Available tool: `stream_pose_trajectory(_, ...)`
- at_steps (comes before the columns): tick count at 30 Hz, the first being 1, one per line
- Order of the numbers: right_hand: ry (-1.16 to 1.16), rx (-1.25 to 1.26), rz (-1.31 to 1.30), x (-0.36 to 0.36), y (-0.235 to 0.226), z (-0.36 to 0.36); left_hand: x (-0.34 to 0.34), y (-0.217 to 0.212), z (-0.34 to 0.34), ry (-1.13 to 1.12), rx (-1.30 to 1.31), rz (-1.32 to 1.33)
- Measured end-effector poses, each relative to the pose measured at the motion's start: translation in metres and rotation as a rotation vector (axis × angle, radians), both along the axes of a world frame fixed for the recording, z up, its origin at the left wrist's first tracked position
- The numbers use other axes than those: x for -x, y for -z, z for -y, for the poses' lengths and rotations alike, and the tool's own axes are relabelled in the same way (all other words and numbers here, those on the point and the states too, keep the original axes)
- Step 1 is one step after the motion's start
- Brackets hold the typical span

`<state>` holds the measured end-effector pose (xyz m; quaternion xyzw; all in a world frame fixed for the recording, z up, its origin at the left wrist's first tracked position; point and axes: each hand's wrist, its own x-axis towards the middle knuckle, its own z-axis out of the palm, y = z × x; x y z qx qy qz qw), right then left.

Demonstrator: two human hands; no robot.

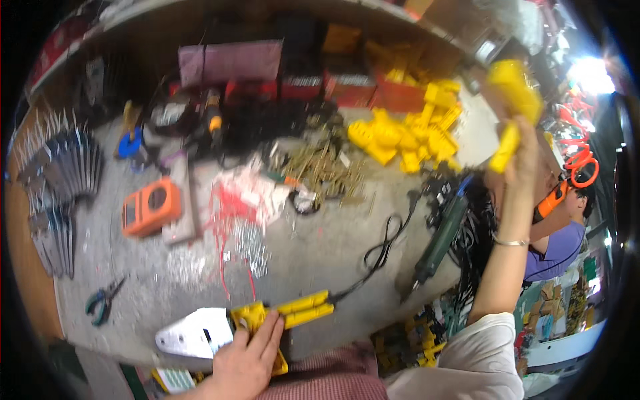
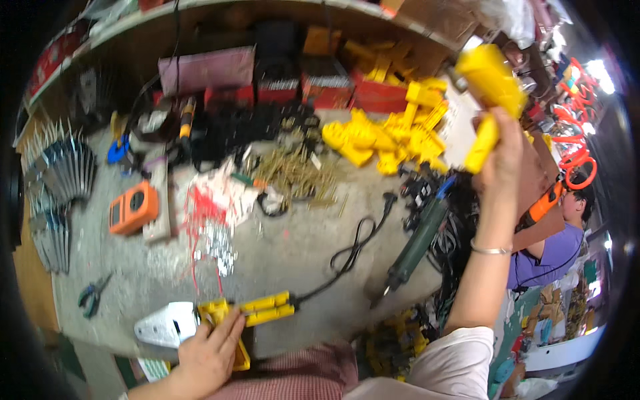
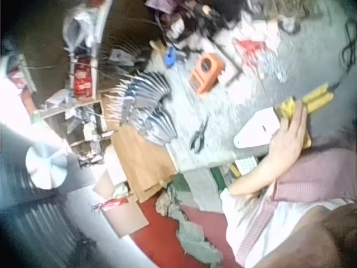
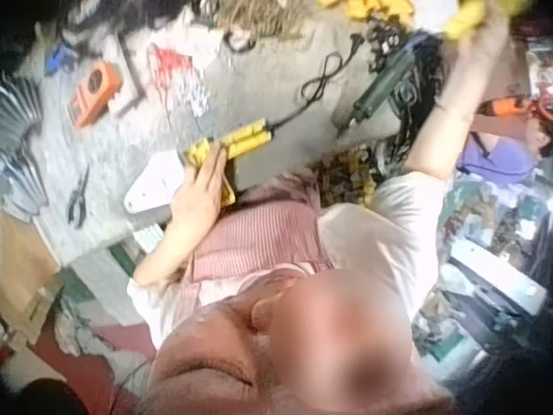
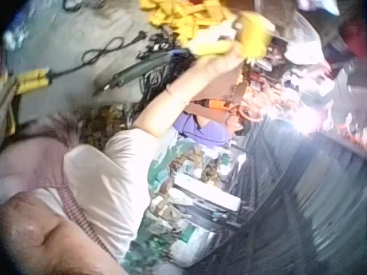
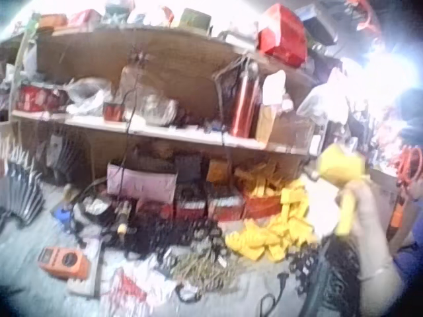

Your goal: The person connects wires inside a plastic tool housing using a soldering iron, fits the metal blade assembly to the casing, and drives screws into the tool with a power screwdriver before sorting metal parts.

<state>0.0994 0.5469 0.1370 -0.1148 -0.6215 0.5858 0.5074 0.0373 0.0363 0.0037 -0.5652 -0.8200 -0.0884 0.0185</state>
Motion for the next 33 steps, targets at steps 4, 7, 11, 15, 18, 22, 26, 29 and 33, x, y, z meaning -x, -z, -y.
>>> stream_pose_trajectory(4, -0.403, 0.208, 0.531, -0.012, 0.038, 0.138, 0.005, 0.009, -0.007, 0.008, -0.077, -0.053)
stream_pose_trajectory(7, -0.503, 0.205, 0.566, -0.014, 0.075, 0.219, 0.003, 0.006, -0.006, -0.014, -0.102, -0.061)
stream_pose_trajectory(11, -0.562, 0.265, 0.489, -0.004, 0.106, 0.278, 0.001, 0.006, -0.004, -0.023, -0.076, -0.027)
stream_pose_trajectory(15, -0.281, -0.078, 0.624, -0.001, 0.117, 0.302, -0.003, 0.010, 0.000, -0.014, -0.117, -0.067)
stream_pose_trajectory(18, -0.291, -0.199, 0.676, -0.003, 0.119, 0.299, -0.006, 0.014, 0.001, -0.034, -0.115, -0.050)
stream_pose_trajectory(22, -0.393, 0.029, 0.550, 0.003, 0.128, 0.296, -0.006, 0.012, 0.002, -0.038, -0.096, -0.027)
stream_pose_trajectory(26, -0.432, -0.192, 0.692, 0.007, 0.121, 0.309, -0.003, 0.015, 0.001, -0.045, -0.131, -0.035)
stream_pose_trajectory(29, -0.492, -0.540, 0.656, 0.015, 0.133, 0.316, -0.001, 0.011, 0.005, -0.012, -0.190, 0.000)
stream_pose_trajectory(33, -0.597, -0.738, 0.753, 0.022, 0.135, 0.317, -0.002, 0.007, 0.043, -0.006, -0.427, 0.013)
